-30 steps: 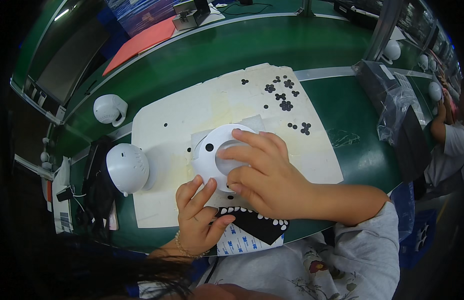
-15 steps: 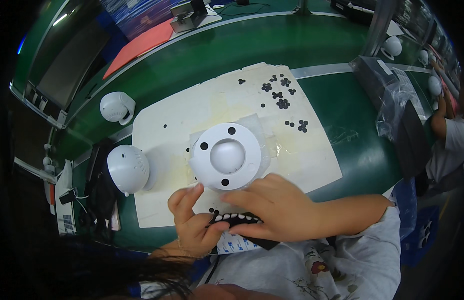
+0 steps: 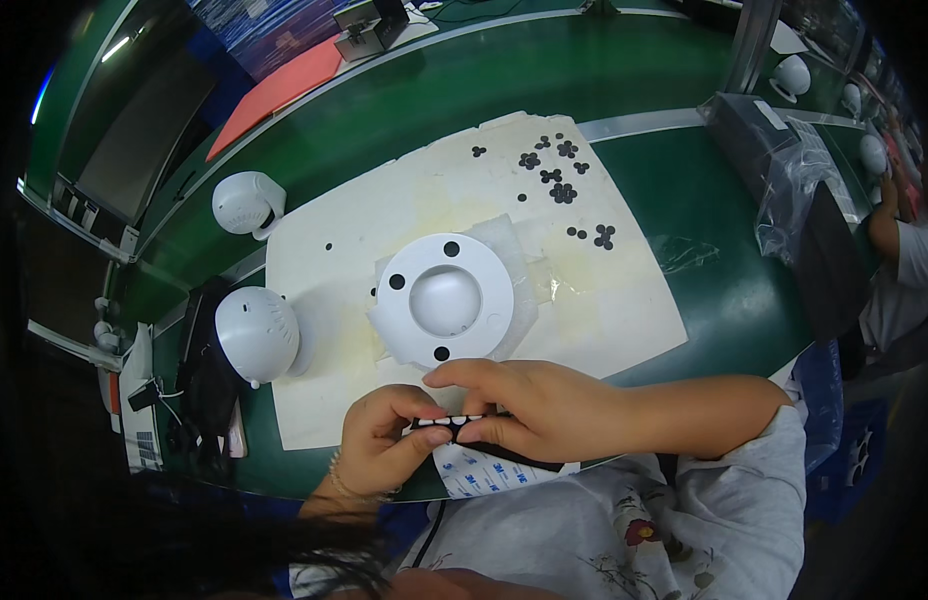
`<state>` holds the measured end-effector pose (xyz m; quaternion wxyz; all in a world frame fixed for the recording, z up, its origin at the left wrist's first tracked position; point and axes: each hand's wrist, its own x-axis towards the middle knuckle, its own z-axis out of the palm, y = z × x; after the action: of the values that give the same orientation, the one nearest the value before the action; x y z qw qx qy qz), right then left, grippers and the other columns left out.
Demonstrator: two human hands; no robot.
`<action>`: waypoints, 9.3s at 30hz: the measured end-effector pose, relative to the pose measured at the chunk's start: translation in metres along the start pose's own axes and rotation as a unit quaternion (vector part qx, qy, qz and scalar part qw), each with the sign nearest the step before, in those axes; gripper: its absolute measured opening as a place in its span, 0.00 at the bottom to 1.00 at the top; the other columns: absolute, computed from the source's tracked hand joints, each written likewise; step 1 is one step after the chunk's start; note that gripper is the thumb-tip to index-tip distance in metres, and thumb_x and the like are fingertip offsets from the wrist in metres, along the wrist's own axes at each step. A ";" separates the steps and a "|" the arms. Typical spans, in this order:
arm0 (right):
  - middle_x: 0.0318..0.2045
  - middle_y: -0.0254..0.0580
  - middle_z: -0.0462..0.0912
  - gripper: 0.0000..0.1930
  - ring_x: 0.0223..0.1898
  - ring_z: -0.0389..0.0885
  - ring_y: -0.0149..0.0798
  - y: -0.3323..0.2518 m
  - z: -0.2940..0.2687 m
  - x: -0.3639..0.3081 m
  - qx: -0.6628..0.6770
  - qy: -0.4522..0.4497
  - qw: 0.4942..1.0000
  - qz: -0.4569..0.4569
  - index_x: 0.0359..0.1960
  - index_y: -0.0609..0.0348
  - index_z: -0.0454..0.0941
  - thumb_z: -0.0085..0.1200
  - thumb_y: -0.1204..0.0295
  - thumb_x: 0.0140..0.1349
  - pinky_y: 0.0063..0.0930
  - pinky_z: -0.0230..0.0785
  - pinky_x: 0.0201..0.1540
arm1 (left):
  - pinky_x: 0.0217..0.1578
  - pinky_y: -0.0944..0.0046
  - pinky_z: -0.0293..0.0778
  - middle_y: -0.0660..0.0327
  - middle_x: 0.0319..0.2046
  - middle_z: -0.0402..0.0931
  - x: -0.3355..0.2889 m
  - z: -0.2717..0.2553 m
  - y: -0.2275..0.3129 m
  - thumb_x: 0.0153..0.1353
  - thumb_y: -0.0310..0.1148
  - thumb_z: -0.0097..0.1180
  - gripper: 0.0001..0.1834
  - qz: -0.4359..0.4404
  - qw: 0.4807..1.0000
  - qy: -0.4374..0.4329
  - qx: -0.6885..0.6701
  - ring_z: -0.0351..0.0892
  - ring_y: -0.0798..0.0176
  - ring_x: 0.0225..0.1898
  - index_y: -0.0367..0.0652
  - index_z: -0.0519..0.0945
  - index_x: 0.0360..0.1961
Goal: The person assembles white dome-shaped electronic devices by applying small black circular components to the base of each unit. They retrieve the devices from a blue bin, place them on a white work mat, and apply the components one by one using their fingers. The person repeats this process for multiple units throughout the clip.
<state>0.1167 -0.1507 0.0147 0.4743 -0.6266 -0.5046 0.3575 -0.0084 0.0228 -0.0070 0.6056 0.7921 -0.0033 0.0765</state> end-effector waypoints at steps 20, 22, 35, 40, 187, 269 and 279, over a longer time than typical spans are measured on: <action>0.33 0.34 0.78 0.10 0.34 0.76 0.38 0.014 0.006 0.000 -0.175 0.098 0.962 -0.184 0.37 0.53 0.75 0.55 0.69 0.52 0.30 0.66 0.35 | 0.19 0.68 0.62 0.60 0.16 0.69 0.003 -0.001 -0.010 0.56 0.35 0.54 0.12 0.098 0.995 0.008 -0.023 0.66 0.64 0.16 0.38 0.73 0.21; 0.35 0.31 0.78 0.09 0.36 0.75 0.36 0.017 0.006 0.000 -0.240 0.120 0.930 -0.253 0.35 0.51 0.76 0.56 0.70 0.50 0.29 0.64 0.37 | 0.19 0.68 0.62 0.60 0.16 0.68 0.002 0.000 -0.008 0.56 0.35 0.54 0.13 0.087 0.996 0.016 -0.013 0.66 0.64 0.16 0.38 0.73 0.20; 0.55 0.50 0.62 0.05 0.59 0.53 0.53 0.021 -0.031 0.007 -0.196 0.283 0.929 -0.136 0.33 0.57 0.72 0.48 0.69 0.58 0.43 0.43 0.60 | 0.48 0.59 0.54 0.51 0.56 0.61 0.009 0.004 -0.001 0.42 0.41 0.63 0.09 0.209 0.914 0.118 0.327 0.53 0.49 0.59 0.49 0.82 0.22; 0.55 0.48 0.62 0.06 0.60 0.52 0.53 0.019 -0.033 0.006 -0.223 0.257 0.931 -0.128 0.32 0.57 0.72 0.47 0.69 0.59 0.42 0.43 0.60 | 0.50 0.56 0.50 0.49 0.60 0.57 0.009 0.003 -0.004 0.42 0.42 0.63 0.09 0.195 0.919 0.096 0.328 0.49 0.48 0.62 0.49 0.82 0.22; 0.33 0.40 0.77 0.15 0.36 0.76 0.41 -0.006 -0.002 -0.002 -0.100 0.068 0.991 -0.060 0.40 0.58 0.72 0.57 0.69 0.51 0.30 0.69 0.37 | 0.26 0.70 0.70 0.58 0.23 0.75 0.005 -0.002 -0.004 0.48 0.27 0.61 0.08 0.059 0.998 0.018 -0.024 0.75 0.65 0.24 0.38 0.76 0.30; 0.29 0.35 0.75 0.24 0.35 0.69 0.41 -0.008 -0.032 0.064 -0.198 0.223 0.925 -0.237 0.50 0.59 0.62 0.50 0.82 0.48 0.36 0.54 0.46 | 0.51 0.58 0.53 0.71 0.47 0.74 0.005 0.008 0.003 0.45 0.32 0.61 0.07 0.204 0.903 0.092 0.366 0.65 0.63 0.54 0.53 0.78 0.28; 0.43 0.41 0.76 0.17 0.52 0.69 0.44 -0.015 -0.025 0.042 -0.510 0.221 0.790 -0.258 0.40 0.51 0.74 0.57 0.77 0.46 0.41 0.48 0.54 | 0.50 0.57 0.53 0.70 0.47 0.74 0.007 0.007 0.003 0.45 0.32 0.60 0.05 0.210 0.902 0.093 0.367 0.65 0.63 0.54 0.52 0.78 0.26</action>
<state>0.1449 -0.1148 0.0378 0.2587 -0.6862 -0.6377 -0.2356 -0.0010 0.0158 -0.0046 0.2399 0.9285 -0.0848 0.2706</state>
